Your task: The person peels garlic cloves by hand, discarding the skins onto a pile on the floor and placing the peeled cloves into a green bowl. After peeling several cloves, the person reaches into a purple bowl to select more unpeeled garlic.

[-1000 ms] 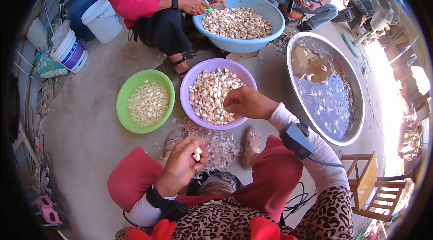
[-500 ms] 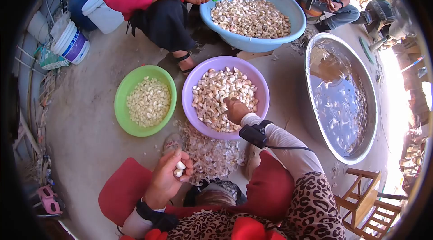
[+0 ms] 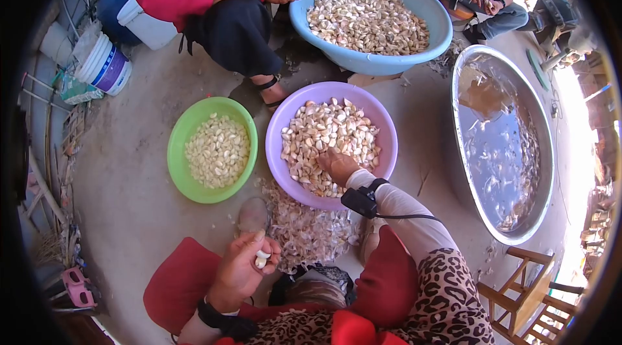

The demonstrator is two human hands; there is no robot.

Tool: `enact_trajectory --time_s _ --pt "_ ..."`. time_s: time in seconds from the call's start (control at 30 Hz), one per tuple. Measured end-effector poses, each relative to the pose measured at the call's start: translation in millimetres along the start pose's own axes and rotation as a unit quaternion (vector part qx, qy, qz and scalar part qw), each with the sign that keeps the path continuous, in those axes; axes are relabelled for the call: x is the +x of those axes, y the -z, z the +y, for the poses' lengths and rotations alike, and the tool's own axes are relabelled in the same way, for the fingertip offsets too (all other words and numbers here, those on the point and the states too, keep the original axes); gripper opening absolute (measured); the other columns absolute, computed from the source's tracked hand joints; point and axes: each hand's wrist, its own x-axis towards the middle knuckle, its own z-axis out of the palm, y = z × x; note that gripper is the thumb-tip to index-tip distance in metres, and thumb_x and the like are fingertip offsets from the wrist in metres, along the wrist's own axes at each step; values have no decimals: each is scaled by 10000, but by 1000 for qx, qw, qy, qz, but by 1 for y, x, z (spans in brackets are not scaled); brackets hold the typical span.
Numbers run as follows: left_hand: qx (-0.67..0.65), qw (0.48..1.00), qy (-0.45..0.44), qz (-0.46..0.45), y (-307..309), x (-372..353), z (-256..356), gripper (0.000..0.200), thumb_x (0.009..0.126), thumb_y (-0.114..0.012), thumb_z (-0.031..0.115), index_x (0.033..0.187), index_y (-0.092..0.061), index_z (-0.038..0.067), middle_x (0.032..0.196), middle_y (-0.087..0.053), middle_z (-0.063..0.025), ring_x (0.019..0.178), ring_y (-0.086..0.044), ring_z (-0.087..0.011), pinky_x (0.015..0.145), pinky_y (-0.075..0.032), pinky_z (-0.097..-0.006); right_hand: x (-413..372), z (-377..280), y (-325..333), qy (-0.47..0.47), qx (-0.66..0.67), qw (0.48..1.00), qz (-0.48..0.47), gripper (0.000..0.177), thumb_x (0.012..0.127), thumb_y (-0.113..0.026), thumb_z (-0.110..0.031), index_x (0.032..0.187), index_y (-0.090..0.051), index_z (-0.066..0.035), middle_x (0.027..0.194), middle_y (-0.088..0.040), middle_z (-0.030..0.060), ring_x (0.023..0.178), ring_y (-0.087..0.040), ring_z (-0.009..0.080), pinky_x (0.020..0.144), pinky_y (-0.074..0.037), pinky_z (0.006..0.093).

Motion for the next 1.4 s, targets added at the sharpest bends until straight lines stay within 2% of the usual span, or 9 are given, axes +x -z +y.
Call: enact_trajectory --time_s 0.13,0.17,0.27,0.3,0.43,0.53,0.73,0.93,1.4 --pt "14 1000 11 -17 -5 -4 -2 194 949 -485 185 863 -569 33 850 -579 -89 706 -539 -133 545 -418 -226 -19 1 -4 -38 11 999 3 215 901 -498 -236 1005 -553 -56 913 -536 230 793 -604 404 714 -481 476" --pt "18 1000 9 -9 -8 -5 -3 179 946 -492 179 885 -571 31 852 -580 -82 706 -537 -127 549 -417 -223 -19 6 -6 -44 39 998 -10 289 878 -513 -254 1085 -534 -54 974 -576 246 880 -606 404 786 -478 465" --pt "28 1000 -4 -4 -21 -10 0 148 934 -514 160 946 -577 26 853 -582 -60 706 -535 -111 559 -417 -215 -29 -6 24 -106 201 974 13 262 869 -536 -202 1048 -533 -11 931 -603 216 828 -642 348 753 -504 418" --pt "30 999 -16 -14 -23 -12 0 144 929 -523 153 965 -577 25 851 -582 -54 707 -535 -108 563 -417 -215 -34 -25 52 -155 309 938 -23 199 851 -562 -110 1007 -541 12 888 -621 143 759 -665 243 677 -530 338" --pt "30 997 -62 -30 -33 -16 3 141 907 -569 145 994 -590 36 825 -588 -27 702 -529 -88 551 -410 -206 -53 -56 98 -65 513 855 -47 192 851 -556 7 1043 -550 -5 902 -598 48 748 -647 133 628 -525 237" --pt "38 995 -81 -33 -40 -22 4 156 892 -595 143 996 -589 28 810 -586 -25 683 -524 -77 546 -403 -195 -77 -102 143 12 581 811 -71 163 881 -569 -15 1042 -544 -23 885 -593 23 727 -629 112 638 -516 232" --pt "100 974 -200 -38 -55 -39 8 151 885 -601 122 975 -582 2 746 -573 -25 607 -495 -53 487 -366 -175 -134 -179 199 44 556 825 -88 197 883 -571 -18 1076 -528 -19 920 -590 36 737 -620 111 630 -494 217" --pt "202 947 -230 -101 -59 -61 8 162 892 -599 132 949 -590 -19 662 -536 8 547 -445 -26 468 -336 -162 -172 -206 198 86 561 823 -25 207 862 -585 21 1060 -532 -6 944 -584 31 866 -582 97 740 -510 236" --pt "212 948 -179 -158 -56 -78 11 158 890 -599 113 967 -603 -25 679 -544 15 565 -456 -14 474 -338 -150 -195 -226 166 82 579 807 75 197 834 -611 44 1008 -540 -16 953 -592 32 915 -582 100 787 -485 230"
